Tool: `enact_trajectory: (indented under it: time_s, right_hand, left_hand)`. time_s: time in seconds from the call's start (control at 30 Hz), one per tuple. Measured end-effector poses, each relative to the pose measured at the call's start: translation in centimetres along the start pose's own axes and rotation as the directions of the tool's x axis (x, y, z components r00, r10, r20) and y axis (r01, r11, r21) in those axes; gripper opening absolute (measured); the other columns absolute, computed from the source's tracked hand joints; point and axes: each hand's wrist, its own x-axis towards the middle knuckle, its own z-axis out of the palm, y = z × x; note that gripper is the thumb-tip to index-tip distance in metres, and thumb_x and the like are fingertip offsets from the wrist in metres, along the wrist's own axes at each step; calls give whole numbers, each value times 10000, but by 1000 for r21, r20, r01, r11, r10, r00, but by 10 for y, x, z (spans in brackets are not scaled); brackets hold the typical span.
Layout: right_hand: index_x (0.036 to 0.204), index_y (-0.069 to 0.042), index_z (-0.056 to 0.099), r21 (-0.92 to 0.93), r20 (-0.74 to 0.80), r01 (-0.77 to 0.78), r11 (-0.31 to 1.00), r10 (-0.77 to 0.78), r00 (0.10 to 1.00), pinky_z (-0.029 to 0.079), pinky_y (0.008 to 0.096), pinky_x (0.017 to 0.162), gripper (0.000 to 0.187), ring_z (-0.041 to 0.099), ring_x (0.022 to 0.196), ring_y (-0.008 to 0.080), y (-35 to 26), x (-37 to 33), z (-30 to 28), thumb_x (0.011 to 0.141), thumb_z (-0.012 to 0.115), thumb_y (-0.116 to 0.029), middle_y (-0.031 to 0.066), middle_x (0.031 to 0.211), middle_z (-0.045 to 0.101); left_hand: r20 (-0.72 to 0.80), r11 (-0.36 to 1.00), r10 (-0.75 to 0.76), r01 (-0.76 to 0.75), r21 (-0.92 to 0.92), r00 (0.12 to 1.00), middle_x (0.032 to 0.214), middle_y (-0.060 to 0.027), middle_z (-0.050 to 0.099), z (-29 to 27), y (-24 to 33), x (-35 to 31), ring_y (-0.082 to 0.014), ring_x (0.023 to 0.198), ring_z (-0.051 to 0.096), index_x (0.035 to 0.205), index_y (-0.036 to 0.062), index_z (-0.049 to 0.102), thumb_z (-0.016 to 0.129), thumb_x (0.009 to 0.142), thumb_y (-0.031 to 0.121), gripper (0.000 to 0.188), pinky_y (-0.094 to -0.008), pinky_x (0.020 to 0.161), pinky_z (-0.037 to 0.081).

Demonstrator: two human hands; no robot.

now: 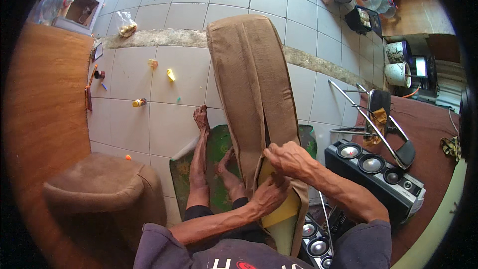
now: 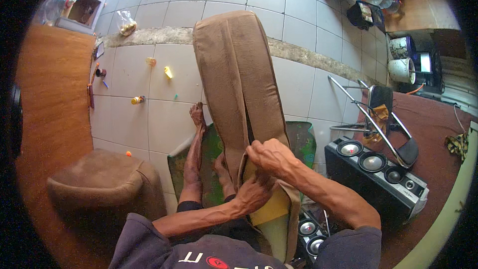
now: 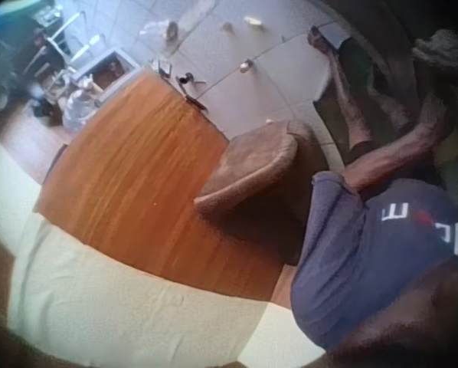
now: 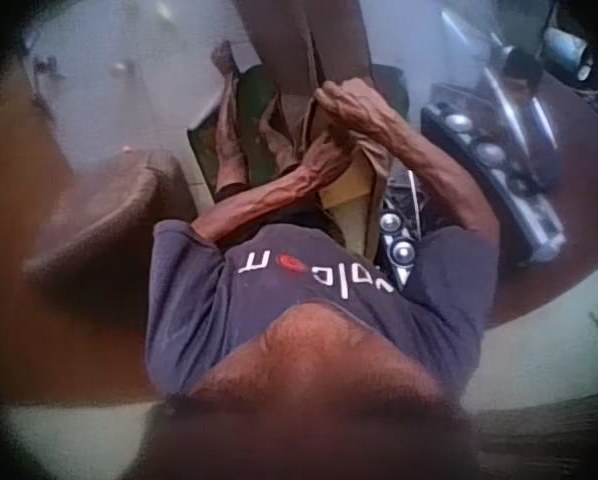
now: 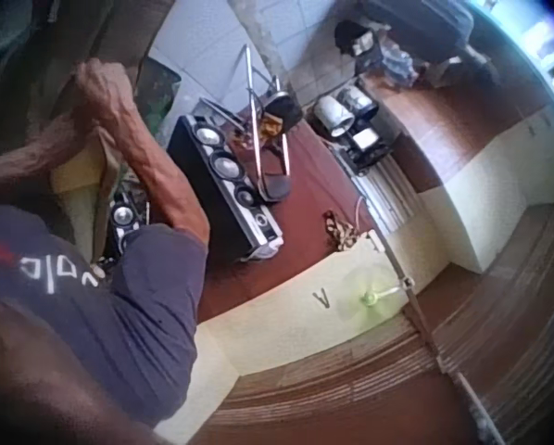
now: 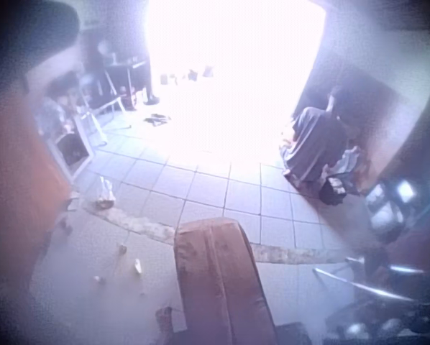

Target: The person inserts a yellow foam pad into a brown cushion cover and then zips it closed. The person repeatedly adjusts the foam and cover to ensure a snug fit before completing the zipper closure.

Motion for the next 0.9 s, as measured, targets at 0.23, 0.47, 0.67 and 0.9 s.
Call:
enact_trajectory:
  time_s: [0.23, 0.47, 0.67, 0.9]
  right_hand:
    - [1343, 12, 563, -73, -399, -1, 997, -28, 916, 484, 484, 1082, 433, 601, 1230, 337, -40, -61, 57, 936, 630, -122, 153, 1183, 637]
    - [1500, -18, 492, 10, -473, -157, 988, 143, 870, 260, 532, 1269, 604, 382, 1523, 353, -76, -44, 131, 942, 650, -187, 182, 1550, 499]
    - [1488, -3, 521, -64, -321, -290, 955, 256, 912, 239, 535, 1269, 568, 372, 1518, 367, -88, -27, 179, 1005, 552, -301, 175, 1586, 471]
    - [1457, 3, 538, 47, -282, -392, 919, 388, 877, 312, 505, 1233, 538, 450, 1443, 374, -103, -25, 209, 987, 573, -255, 200, 1533, 511]
  left_hand:
    - [-116, 388, -899, 643, -660, 423, 1117, -241, 615, -31, 8, -20, -463, 1030, 628, 1170, -7, 602, 674, 956, 87, 244, -501, 837, 510]
    - [193, -54, -975, 724, -687, 110, 892, -254, 654, -18, 10, -24, -481, 867, 651, 1044, 8, 624, 527, 1099, 320, 331, -519, 730, 499]
    - [157, -36, -983, 727, -685, 100, 792, -298, 645, -23, -3, -19, -521, 776, 646, 934, -3, 666, 442, 1120, 356, 462, -557, 660, 479]
    - [174, 201, -923, 816, -542, 344, 729, -266, 665, -9, 9, -3, -501, 699, 672, 900, 22, 655, 494, 1088, 416, 466, -576, 618, 524]
